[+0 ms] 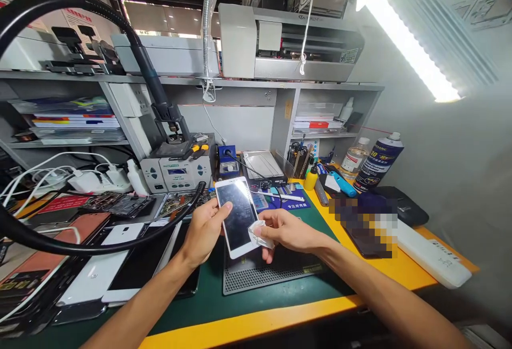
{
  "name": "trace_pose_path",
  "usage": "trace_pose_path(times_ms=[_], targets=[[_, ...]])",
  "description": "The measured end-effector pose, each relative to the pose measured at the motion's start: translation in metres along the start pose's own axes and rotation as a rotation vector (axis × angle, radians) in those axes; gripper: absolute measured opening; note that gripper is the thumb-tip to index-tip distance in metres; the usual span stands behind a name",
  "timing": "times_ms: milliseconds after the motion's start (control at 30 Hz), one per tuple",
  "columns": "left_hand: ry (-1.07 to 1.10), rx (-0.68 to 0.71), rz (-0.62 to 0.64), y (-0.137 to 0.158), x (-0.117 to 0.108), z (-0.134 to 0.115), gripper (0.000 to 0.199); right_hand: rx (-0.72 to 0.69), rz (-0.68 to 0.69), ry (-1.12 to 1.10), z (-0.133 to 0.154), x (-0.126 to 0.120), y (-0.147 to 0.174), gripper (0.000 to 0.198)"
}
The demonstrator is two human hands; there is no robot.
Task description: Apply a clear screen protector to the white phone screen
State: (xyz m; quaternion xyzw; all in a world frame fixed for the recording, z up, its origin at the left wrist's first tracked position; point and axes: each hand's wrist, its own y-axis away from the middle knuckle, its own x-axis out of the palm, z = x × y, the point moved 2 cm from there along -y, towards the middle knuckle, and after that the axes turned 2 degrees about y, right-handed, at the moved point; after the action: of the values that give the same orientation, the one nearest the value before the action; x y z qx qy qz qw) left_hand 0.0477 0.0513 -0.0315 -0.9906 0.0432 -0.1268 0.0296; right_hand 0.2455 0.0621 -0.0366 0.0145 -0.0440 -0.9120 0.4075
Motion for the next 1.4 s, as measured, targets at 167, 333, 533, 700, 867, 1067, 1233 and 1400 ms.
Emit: trace_pose_path(times_ms=[167, 333, 533, 700, 867, 1067, 1233, 1400], targets=[[0.023, 0.026, -0.058, 0.000, 0.000, -0.006, 0.047, -0.006, -0.035, 0.002, 0.004, 0.000, 0.001, 0.039], [0.017, 0.037, -0.144, 0.001, -0.001, -0.007, 0.047, 0.011, -0.109, 0.062, 0.000, 0.006, -0.004, 0.043], [-0.036, 0.051, -0.210, -0.001, -0.002, 0.002, 0.045, 0.027, -0.268, 0.283, -0.012, 0.017, -0.011, 0.046], [-0.013, 0.076, -0.220, -0.001, -0.003, 0.008, 0.040, -0.009, -0.457, 0.517, -0.013, 0.028, -0.011, 0.050], [-0.008, 0.078, -0.256, 0.002, -0.002, 0.009, 0.043, 0.063, -0.528, 0.576, -0.011, 0.034, -0.010, 0.061], [0.063, 0.027, -0.254, 0.002, -0.002, 0.007, 0.051, 0.097, -0.565, 0.613, -0.006, 0.032, -0.009, 0.065], [0.082, -0.033, -0.281, 0.002, -0.004, 0.001, 0.057, 0.030, -0.540, 0.577, -0.009, 0.019, -0.009, 0.049], [0.094, -0.103, -0.281, 0.003, -0.005, -0.005, 0.058, -0.035, -0.276, 0.352, -0.007, 0.003, -0.006, 0.048]])
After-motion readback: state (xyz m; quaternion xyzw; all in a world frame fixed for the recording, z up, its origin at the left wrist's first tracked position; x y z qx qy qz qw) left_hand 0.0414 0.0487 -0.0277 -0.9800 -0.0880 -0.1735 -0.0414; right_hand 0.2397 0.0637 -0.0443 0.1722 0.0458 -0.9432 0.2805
